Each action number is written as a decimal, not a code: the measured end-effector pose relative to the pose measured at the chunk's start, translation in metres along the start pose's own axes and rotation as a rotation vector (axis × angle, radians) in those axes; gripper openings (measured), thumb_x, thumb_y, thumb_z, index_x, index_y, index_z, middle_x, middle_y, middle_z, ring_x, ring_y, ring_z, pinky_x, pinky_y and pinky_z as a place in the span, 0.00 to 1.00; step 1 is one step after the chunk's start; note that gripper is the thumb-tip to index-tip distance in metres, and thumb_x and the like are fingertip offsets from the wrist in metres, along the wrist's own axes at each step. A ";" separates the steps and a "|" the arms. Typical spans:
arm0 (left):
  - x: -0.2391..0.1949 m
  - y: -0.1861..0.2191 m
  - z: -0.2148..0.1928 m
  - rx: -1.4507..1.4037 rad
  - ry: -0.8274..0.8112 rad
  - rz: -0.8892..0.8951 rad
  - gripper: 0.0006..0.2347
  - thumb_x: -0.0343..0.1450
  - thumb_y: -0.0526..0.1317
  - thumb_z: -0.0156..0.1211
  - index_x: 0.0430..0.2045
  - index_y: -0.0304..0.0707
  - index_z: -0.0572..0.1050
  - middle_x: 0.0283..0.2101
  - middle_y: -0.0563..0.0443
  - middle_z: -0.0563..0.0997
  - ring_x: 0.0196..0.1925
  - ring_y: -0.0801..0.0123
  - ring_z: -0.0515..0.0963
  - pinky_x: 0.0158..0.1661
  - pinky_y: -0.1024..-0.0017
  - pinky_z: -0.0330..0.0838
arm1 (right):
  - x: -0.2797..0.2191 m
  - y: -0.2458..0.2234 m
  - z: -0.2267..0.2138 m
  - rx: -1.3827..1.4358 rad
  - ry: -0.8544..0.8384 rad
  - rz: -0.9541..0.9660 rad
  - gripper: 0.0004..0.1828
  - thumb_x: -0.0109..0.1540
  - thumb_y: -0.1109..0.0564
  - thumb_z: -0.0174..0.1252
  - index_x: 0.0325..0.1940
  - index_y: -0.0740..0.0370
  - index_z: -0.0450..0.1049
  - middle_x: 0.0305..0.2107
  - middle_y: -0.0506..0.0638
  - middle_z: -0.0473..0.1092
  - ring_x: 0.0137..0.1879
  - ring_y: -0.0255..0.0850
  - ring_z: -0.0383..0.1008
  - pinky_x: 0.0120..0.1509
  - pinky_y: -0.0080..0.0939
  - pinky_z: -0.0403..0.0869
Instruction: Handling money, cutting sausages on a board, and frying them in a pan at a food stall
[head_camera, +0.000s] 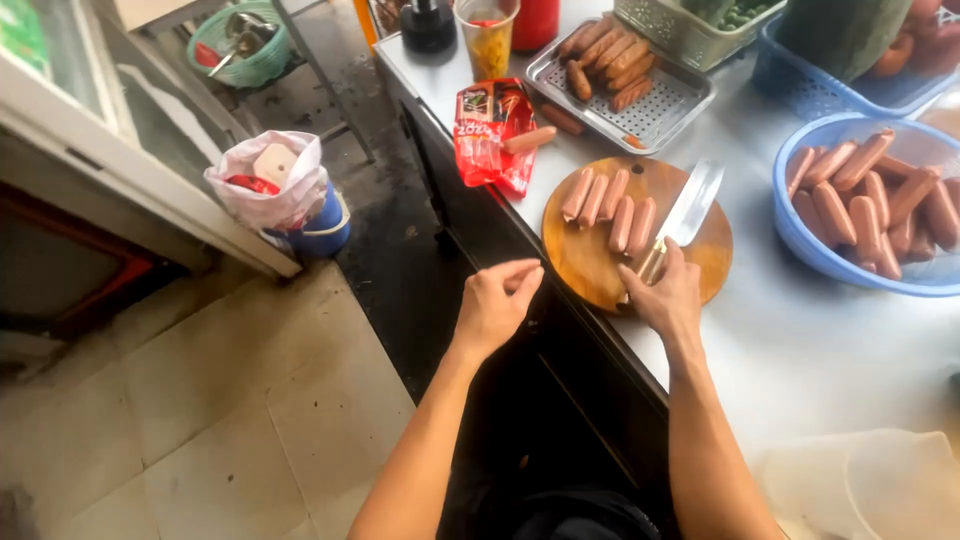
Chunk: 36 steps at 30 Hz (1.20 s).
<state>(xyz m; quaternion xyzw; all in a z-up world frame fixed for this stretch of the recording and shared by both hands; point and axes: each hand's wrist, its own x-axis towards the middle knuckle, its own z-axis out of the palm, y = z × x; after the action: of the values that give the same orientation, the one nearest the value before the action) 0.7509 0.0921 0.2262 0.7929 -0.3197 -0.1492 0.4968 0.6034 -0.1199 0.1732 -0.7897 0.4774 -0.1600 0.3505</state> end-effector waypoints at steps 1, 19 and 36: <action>0.033 -0.011 0.006 -0.008 -0.029 -0.004 0.12 0.72 0.47 0.63 0.44 0.44 0.84 0.38 0.46 0.87 0.38 0.61 0.88 0.35 0.67 0.85 | 0.006 0.001 -0.001 -0.009 0.008 0.028 0.53 0.53 0.35 0.72 0.77 0.55 0.62 0.51 0.66 0.65 0.57 0.61 0.74 0.65 0.59 0.71; 0.390 -0.093 0.050 0.478 -0.298 0.118 0.24 0.53 0.54 0.78 0.36 0.40 0.83 0.44 0.40 0.80 0.49 0.39 0.80 0.49 0.41 0.73 | -0.098 -0.050 0.030 0.517 0.463 0.305 0.40 0.58 0.67 0.61 0.74 0.60 0.58 0.37 0.61 0.72 0.30 0.44 0.75 0.33 0.39 0.76; 0.367 -0.050 -0.007 0.470 -0.307 0.490 0.09 0.59 0.52 0.64 0.13 0.53 0.81 0.14 0.49 0.78 0.23 0.59 0.81 0.31 0.62 0.71 | -0.084 -0.046 0.003 0.623 0.320 0.384 0.10 0.74 0.53 0.46 0.53 0.63 0.63 0.23 0.50 0.58 0.17 0.40 0.59 0.22 0.36 0.63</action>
<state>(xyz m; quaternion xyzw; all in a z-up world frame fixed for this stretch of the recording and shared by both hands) 1.0483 -0.1290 0.2152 0.7536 -0.5964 -0.0657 0.2685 0.5933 -0.0326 0.2104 -0.5069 0.5936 -0.3495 0.5182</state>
